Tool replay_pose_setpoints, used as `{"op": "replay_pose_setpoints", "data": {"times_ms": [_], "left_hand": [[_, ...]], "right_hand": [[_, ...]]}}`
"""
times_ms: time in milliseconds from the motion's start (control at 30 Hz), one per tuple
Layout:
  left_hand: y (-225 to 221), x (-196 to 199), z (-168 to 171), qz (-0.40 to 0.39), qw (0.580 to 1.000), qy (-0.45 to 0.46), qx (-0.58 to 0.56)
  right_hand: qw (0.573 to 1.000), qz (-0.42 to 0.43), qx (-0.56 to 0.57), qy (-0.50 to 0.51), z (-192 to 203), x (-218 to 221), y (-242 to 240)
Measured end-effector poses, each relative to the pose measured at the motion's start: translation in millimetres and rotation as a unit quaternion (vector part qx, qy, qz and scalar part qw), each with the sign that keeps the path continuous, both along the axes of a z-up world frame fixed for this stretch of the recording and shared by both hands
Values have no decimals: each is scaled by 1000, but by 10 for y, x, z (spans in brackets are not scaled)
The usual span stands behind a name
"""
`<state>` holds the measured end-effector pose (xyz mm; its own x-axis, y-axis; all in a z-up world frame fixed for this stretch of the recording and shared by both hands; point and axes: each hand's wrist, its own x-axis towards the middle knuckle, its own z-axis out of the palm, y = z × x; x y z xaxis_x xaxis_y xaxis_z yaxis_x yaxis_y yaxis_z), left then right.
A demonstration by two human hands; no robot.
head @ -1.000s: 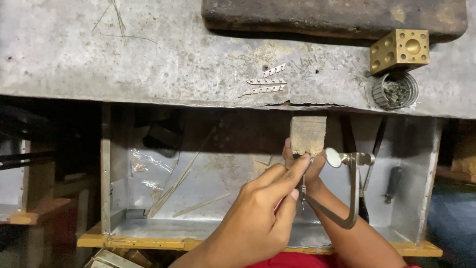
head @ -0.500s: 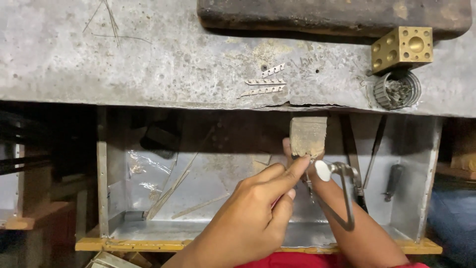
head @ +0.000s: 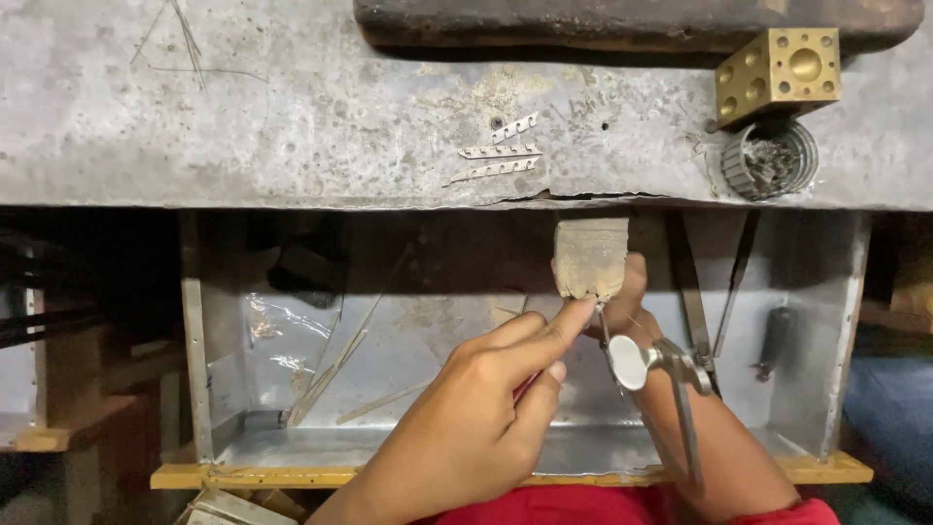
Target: Sawing a small component attached to a metal strip using a jeweler's saw at a workbench.
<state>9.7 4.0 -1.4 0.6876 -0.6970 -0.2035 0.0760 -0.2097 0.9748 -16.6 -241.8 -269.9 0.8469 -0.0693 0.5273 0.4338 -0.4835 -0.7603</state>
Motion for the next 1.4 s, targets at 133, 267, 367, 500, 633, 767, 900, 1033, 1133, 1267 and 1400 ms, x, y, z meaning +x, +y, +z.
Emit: {"op": "replay_pose_setpoints", "data": {"times_ms": [133,267,367,500,633,767,900,1033,1133,1267,1400], "left_hand": [[-28,18,20,3,999,-30,-12],[-26,-6,77,1,999,-32,8],[-34,-17,28,6,1000,-24,7],[-47,0,31,1,999,-35,-3],[-36,-24,37,8,999,-41,4],[-35,15,18,-5,1000,-15,9],[-48,-15,-2,6,999,-48,-3],[-38,-3,37,6,1000,-22,7],[-42,6,33,4,1000,-15,7],[-45,-7,12,5,999,-42,14],[-45,18,68,2,1000,-21,9]], "right_hand": [[553,-96,765,315,-730,-22,-106],[610,-212,699,307,-755,-53,-42],[993,-9,55,108,356,-51,90],[868,-208,360,270,-766,-134,-50],[866,-194,376,268,-737,-149,-75],[851,-180,403,283,-788,-457,-256],[847,-169,421,278,-734,-136,-59],[839,-151,442,279,-709,-321,-146],[829,-140,460,287,-718,-289,-83],[821,-121,483,278,-647,-183,-92],[815,-109,496,280,-632,-232,-140]]}}
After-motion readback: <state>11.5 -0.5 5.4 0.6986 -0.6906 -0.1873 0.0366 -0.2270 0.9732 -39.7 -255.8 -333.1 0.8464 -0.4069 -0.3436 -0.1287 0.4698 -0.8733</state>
